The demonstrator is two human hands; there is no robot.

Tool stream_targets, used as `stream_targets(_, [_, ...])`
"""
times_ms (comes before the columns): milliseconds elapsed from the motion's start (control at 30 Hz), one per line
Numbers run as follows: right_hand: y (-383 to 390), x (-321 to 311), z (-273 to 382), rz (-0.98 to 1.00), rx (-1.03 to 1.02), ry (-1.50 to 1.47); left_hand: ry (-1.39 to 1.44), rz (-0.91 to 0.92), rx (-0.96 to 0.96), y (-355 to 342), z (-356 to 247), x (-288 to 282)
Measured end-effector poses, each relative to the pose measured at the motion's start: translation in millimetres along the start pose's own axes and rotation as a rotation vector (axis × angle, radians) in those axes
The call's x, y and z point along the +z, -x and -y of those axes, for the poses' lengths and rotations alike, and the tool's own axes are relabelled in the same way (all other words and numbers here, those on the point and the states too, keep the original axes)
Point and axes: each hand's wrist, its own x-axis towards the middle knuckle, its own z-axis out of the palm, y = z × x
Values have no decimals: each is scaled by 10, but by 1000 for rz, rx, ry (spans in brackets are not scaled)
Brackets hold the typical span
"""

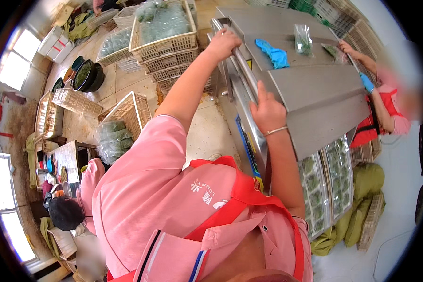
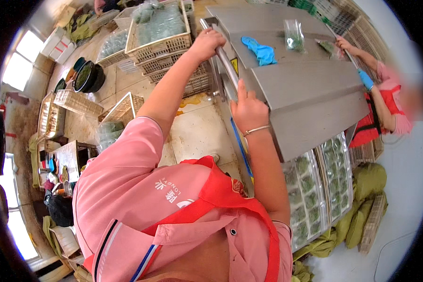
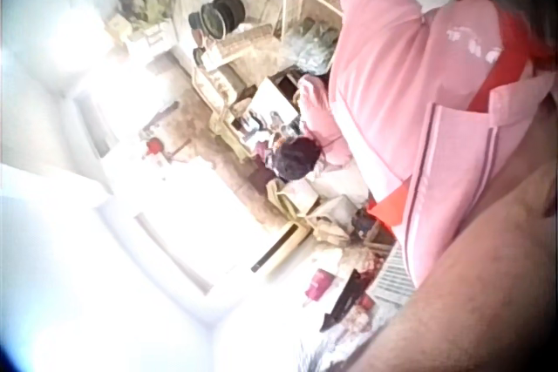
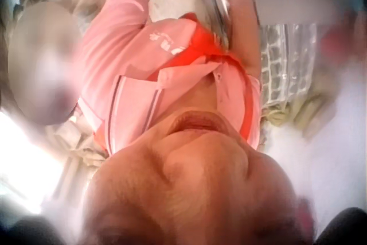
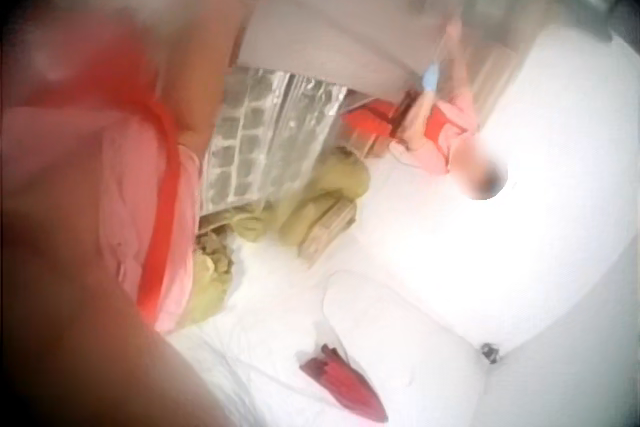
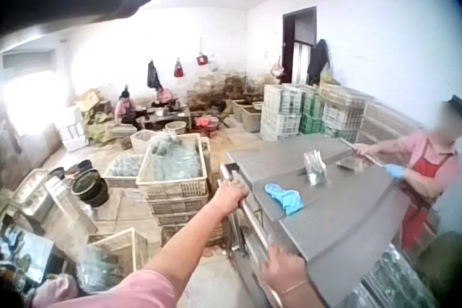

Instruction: The person places small portions of green leafy vegetables into clear plastic bags and arranges them in rows on a stainless steel tray. They then transfer the filled bags into a white plastic basket.

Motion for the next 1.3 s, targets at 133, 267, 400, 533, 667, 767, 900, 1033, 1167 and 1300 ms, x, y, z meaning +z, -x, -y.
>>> stream_targets(133, [793,-1123,-70,-131,-25,-58,239,-323,24,-33,-981,-802])
stream_targets(267, [1998,-1873,-289,-168,17,-74,337,-474,118,110,-2258,-1391])
stream_targets(400, [3344,-2185,-512,-21,218,-58,502,-342,248,566,-3514,-1515])
stream_targets(533, [4501,-1865,-781,485,616,19,692,257,433,1120,-4535,-1331])
stream_targets(667, [5208,-1129,-958,521,631,127,544,790,698,1352,-5035,-837])
stream_targets(767, [5439,-853,-995,446,653,105,532,822,814,1527,-5215,-600])
stream_targets(900, [5400,-863,-964,511,696,145,609,784,822,1595,-5247,-497])
stream_targets(1033, [5329,-913,-978,548,765,-4,658,740,842,1567,-5207,-500])
stream_targets(1167, [4328,-949,-719,-104,290,-295,948,191,713,1927,-4965,-476])
stream_targets(1300, [3228,-590,-349,-164,374,-615,1062,-148,681,2135,-4116,-662])
